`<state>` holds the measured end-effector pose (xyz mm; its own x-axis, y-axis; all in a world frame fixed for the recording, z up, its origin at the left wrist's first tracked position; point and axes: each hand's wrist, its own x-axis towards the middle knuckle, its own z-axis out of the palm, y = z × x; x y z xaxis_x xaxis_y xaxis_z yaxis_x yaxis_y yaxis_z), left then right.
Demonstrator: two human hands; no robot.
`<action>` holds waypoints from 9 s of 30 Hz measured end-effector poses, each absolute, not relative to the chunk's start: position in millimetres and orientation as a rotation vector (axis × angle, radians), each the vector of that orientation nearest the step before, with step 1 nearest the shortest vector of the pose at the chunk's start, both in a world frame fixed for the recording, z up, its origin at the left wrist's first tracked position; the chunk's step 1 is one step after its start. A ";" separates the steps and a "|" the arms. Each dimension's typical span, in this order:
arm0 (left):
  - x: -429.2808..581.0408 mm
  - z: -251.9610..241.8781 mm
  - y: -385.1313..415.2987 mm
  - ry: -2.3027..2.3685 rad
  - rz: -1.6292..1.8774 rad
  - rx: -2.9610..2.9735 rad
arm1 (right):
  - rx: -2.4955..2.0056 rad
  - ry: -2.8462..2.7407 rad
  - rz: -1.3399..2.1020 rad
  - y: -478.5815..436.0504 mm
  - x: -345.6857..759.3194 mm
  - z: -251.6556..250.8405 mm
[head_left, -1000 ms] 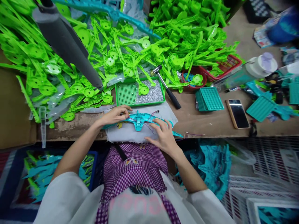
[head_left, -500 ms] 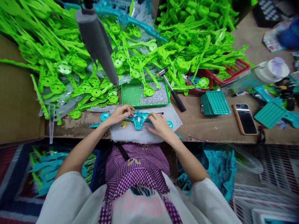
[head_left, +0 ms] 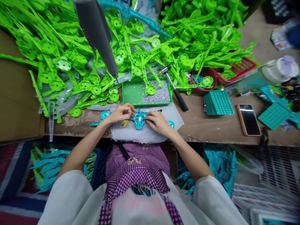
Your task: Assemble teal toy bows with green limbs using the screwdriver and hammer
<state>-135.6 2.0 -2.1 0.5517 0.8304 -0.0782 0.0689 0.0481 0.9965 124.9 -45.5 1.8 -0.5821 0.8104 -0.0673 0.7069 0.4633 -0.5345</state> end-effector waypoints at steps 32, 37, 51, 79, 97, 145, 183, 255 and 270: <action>-145.5 41.1 -73.2 1.448 0.488 2.328 | -0.985 -2.577 0.716 -32.8 140.8 -24.5; -134.8 53.7 -48.7 1.488 0.444 2.227 | -0.953 -2.532 0.718 -30.8 140.3 -28.4; -139.4 35.2 -29.9 1.386 0.577 2.317 | -0.969 -2.709 0.530 -35.2 141.8 -29.9; -181.9 16.1 -30.9 1.650 0.971 2.168 | -1.168 -2.497 0.538 -60.6 166.2 2.5; -280.7 1.5 -39.4 2.180 1.016 1.936 | -1.385 -2.415 0.243 -93.6 190.0 -32.4; -79.5 3.1 -11.9 1.210 0.643 2.323 | -1.632 -1.785 0.529 -131.0 189.5 24.1; -210.4 12.6 -24.3 1.135 0.123 2.613 | -1.759 -2.185 0.229 -115.8 184.1 -28.8; -263.4 -4.3 -97.8 1.855 0.851 2.540 | -1.307 -2.452 0.439 -54.0 -8.8 31.8; -253.5 -19.8 -118.3 2.080 0.523 2.130 | -1.159 -2.200 0.878 -1.9 -59.8 39.2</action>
